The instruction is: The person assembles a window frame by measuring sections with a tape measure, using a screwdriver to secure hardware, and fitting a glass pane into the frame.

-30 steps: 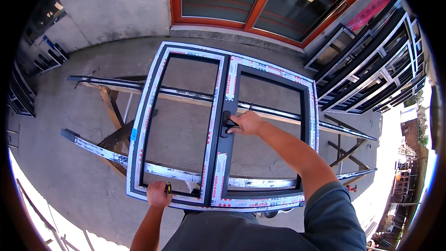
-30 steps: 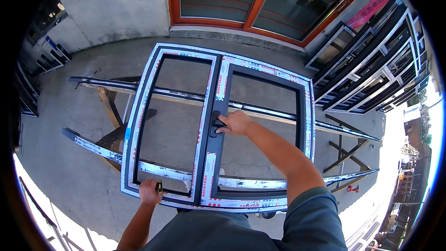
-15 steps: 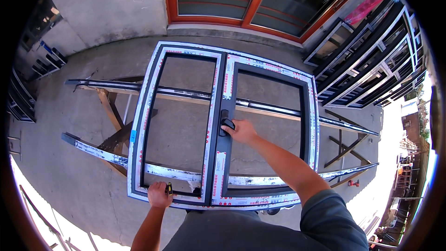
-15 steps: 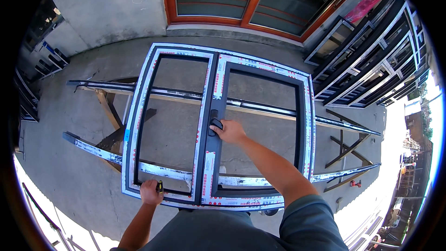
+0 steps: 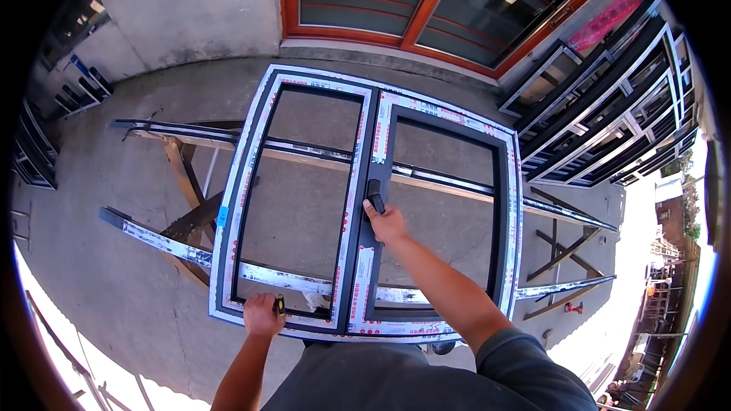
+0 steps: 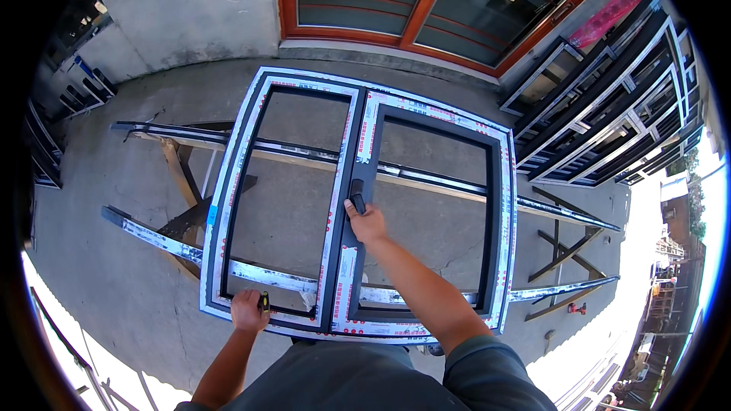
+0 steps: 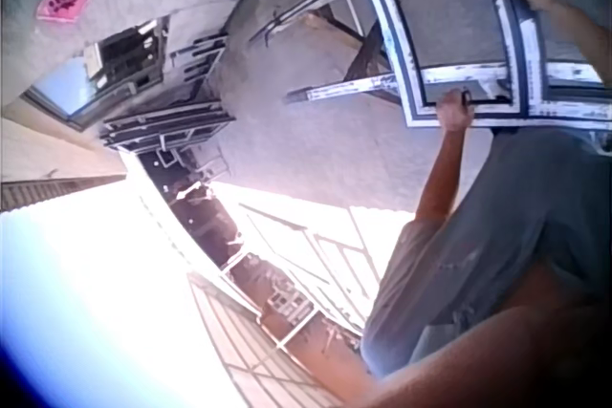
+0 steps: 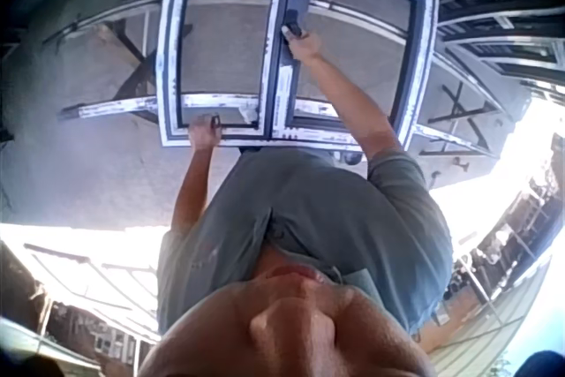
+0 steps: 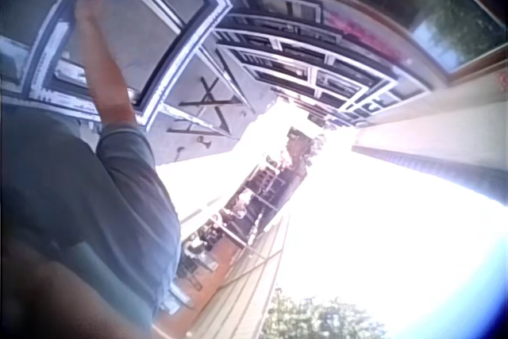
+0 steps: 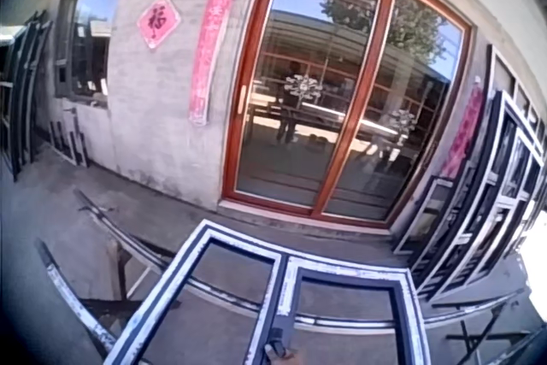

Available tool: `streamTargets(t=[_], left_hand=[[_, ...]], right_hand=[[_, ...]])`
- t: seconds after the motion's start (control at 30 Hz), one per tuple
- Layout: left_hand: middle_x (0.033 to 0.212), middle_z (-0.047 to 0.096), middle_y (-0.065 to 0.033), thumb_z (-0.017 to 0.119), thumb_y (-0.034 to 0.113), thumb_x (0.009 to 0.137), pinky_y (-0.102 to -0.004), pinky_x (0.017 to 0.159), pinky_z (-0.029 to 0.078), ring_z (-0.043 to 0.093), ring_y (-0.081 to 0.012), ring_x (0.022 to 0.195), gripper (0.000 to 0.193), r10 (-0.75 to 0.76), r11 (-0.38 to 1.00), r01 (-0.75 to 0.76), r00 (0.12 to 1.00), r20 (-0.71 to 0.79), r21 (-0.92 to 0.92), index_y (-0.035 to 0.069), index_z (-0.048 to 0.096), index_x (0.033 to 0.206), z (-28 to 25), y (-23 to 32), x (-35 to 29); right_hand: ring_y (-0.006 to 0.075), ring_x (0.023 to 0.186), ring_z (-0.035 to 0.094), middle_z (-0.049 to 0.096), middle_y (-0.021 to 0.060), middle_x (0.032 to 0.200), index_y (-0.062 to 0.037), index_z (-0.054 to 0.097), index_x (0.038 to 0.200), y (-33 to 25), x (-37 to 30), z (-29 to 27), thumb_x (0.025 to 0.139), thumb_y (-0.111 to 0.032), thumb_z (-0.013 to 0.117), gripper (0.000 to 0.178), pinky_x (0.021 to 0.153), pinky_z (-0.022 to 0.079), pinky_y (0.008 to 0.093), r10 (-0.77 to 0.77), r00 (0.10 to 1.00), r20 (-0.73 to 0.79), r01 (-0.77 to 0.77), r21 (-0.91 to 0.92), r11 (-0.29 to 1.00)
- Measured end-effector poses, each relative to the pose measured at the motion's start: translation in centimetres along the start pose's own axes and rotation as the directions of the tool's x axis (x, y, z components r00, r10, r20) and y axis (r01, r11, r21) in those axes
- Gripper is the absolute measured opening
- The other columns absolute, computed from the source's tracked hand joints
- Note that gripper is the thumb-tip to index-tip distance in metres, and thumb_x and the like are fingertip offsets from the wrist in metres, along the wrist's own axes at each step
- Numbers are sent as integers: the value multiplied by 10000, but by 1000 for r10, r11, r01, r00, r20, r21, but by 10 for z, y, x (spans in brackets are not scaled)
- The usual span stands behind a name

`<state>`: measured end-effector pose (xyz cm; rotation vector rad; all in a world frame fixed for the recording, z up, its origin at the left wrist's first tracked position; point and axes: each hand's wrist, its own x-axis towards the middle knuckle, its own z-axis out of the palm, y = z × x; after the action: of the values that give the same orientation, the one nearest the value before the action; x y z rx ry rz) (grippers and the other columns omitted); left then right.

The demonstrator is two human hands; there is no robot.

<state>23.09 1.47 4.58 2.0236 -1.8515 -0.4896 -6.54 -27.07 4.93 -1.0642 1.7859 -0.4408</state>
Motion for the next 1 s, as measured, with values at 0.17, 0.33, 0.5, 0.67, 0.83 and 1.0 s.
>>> streamTargets(t=[0.17, 0.33, 0.5, 0.67, 0.83, 1.0], left_hand=[[817, 660, -129, 830, 147, 623, -507, 757, 512, 642, -372, 832, 308, -13, 999, 11, 999, 47, 51, 84, 598, 816, 7, -8, -4], [805, 656, -132, 777, 140, 641, -505, 756, 513, 640, -367, 826, 249, -19, 998, 16, 998, 57, 53, 83, 602, 810, 12, -10, -3], [802, 651, -131, 775, 149, 634, -506, 742, 511, 637, -371, 817, 253, 0, 997, -3, 999, 40, 76, 86, 607, 813, 8, -6, 0], [853, 658, -120, 795, 148, 634, -504, 773, 512, 633, -374, 858, 281, -38, 997, 34, 997, 66, 64, 84, 611, 837, 8, -9, -2], [837, 657, -117, 732, 119, 654, -473, 791, 525, 633, -353, 879, 235, -70, 995, 64, 993, 93, 70, 69, 604, 845, 4, -9, -2], [855, 669, -101, 766, 131, 664, -449, 800, 523, 631, -334, 876, 247, -118, 989, 106, 987, 113, 101, 81, 620, 857, 5, -6, -5]], right_hand=[[144, 439, 478, 528, 22, 616, -51, 556, 841, -20, -24, 39, 1023, -387, 738, 423, 405, 387, 342, 192, 979, -59, -135, 517, 845], [145, 437, 483, 536, 25, 622, -50, 563, 849, -18, -24, 32, 1032, -377, 724, 408, 405, 391, 337, 164, 986, -10, -137, 506, 852], [152, 418, 481, 522, 30, 606, -53, 555, 878, -11, -18, 27, 1054, -346, 691, 368, 393, 389, 350, 54, 998, 36, -64, 440, 896], [165, 425, 498, 520, 36, 608, -57, 509, 841, -8, -12, 23, 1066, -315, 671, 379, 412, 413, 368, 7, 994, 114, -47, 350, 935], [148, 457, 478, 500, 20, 631, -75, 519, 818, -11, -14, 13, 1069, -296, 650, 360, 439, 427, 355, -20, 982, 188, -33, 277, 960], [139, 490, 487, 508, 17, 648, -58, 556, 845, -15, -17, 11, 1057, -289, 668, 332, 483, 438, 352, -22, 981, 194, -29, 253, 967]])
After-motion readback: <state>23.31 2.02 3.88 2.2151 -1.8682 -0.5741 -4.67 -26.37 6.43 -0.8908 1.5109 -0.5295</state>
